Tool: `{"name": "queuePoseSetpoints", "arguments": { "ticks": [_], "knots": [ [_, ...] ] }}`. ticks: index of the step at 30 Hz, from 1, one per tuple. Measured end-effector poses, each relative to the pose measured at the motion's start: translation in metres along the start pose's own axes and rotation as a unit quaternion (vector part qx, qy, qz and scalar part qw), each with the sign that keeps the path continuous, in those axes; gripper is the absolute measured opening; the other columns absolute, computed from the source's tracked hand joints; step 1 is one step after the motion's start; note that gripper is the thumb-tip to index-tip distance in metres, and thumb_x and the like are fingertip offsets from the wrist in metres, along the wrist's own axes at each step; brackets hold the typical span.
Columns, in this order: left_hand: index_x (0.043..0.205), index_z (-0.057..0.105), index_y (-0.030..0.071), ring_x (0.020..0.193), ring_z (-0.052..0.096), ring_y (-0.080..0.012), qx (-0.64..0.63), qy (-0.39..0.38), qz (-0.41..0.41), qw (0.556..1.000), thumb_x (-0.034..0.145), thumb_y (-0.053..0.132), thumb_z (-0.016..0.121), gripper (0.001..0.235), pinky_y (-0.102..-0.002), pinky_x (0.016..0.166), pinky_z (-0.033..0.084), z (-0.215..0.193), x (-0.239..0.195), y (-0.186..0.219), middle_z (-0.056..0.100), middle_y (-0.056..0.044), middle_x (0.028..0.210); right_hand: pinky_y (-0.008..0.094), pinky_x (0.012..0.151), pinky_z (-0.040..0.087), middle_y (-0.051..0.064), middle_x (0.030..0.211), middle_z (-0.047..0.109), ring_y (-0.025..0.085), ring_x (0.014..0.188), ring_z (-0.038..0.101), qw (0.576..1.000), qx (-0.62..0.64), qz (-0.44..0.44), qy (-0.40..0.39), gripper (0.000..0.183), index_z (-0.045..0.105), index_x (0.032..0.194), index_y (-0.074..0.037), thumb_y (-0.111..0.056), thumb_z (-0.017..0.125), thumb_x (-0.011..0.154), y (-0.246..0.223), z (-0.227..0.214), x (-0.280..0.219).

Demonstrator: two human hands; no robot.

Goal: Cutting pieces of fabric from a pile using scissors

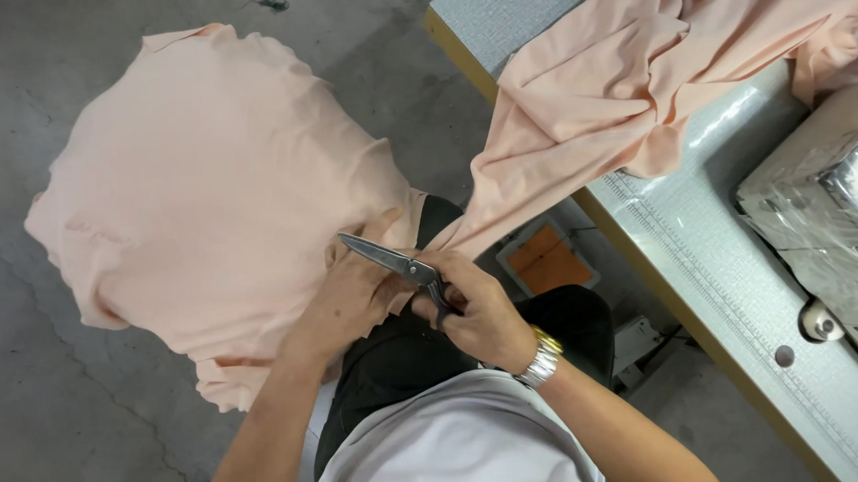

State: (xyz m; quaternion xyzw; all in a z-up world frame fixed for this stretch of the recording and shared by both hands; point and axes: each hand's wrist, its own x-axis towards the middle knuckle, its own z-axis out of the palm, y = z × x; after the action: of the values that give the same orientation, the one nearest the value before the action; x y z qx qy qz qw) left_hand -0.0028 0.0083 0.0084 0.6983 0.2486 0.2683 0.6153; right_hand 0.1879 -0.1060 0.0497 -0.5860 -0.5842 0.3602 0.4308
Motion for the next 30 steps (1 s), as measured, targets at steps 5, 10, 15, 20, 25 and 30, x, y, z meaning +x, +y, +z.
{"name": "queuePoseSetpoints", "arguments": {
  "ticks": [5,10,15,20,25,30],
  "knots": [
    [0.087,0.076,0.021,0.104,0.057,-0.0284,0.297,0.025,0.063,0.952,0.098,0.032,0.066,0.018,-0.036,0.089,0.043,0.006,0.006,0.01,0.074,-0.002,0.113,0.034,0.058,0.052,0.015,0.091,0.068,0.02,0.072,0.062,0.987,0.062,0.114,-0.1,0.077,0.055,0.145,-0.005,-0.012,0.089,0.076,-0.005,-0.051,-0.038],
    [0.095,0.069,0.019,0.111,0.055,-0.0202,0.292,0.023,0.02,0.956,0.097,0.033,0.067,0.014,-0.037,0.092,0.035,0.004,-0.004,0.001,0.072,0.005,0.102,0.022,0.058,0.039,0.008,0.076,0.061,0.01,0.067,0.051,0.918,0.26,0.221,-0.201,0.094,0.048,0.15,0.004,-0.036,0.09,0.076,0.024,-0.043,-0.048],
    [0.095,0.069,0.017,0.112,0.06,-0.0219,0.274,0.061,0.023,0.959,0.094,0.031,0.073,0.014,-0.037,0.09,0.039,0.004,-0.008,-0.013,0.073,0.003,0.107,0.019,0.055,0.039,0.005,0.074,0.06,0.006,0.065,0.051,0.906,0.318,0.197,-0.196,0.095,0.046,0.153,0.0,-0.039,0.089,0.078,0.035,-0.016,-0.028],
    [0.089,0.07,0.01,0.101,0.067,-0.0285,0.21,0.113,0.052,0.97,0.091,0.02,0.077,0.012,-0.037,0.09,0.05,0.007,-0.006,-0.004,0.077,-0.006,0.098,0.016,0.054,0.041,0.005,0.067,0.063,0.005,0.058,0.054,0.908,0.331,0.174,-0.191,0.094,0.046,0.154,-0.003,-0.024,0.092,0.076,0.035,-0.005,-0.018],
    [0.085,0.071,0.004,0.099,0.07,-0.0298,0.147,0.15,0.047,0.977,0.086,0.011,0.081,0.013,-0.037,0.092,0.054,0.012,-0.008,0.004,0.077,-0.012,0.095,0.014,0.054,0.04,0.004,0.064,0.064,0.003,0.058,0.054,0.916,0.313,0.169,-0.185,0.099,0.046,0.154,-0.004,-0.023,0.095,0.07,0.037,0.002,-0.021],
    [0.086,0.073,0.005,0.098,0.07,-0.0319,0.165,0.133,0.015,0.977,0.089,0.012,0.079,0.009,-0.041,0.091,0.054,0.01,-0.011,0.011,0.076,-0.011,0.091,0.015,0.048,0.041,0.004,0.067,0.064,0.006,0.057,0.054,0.916,0.321,0.188,-0.148,0.099,0.048,0.152,-0.001,-0.017,0.096,0.067,0.028,0.005,-0.019]
  ]
}}
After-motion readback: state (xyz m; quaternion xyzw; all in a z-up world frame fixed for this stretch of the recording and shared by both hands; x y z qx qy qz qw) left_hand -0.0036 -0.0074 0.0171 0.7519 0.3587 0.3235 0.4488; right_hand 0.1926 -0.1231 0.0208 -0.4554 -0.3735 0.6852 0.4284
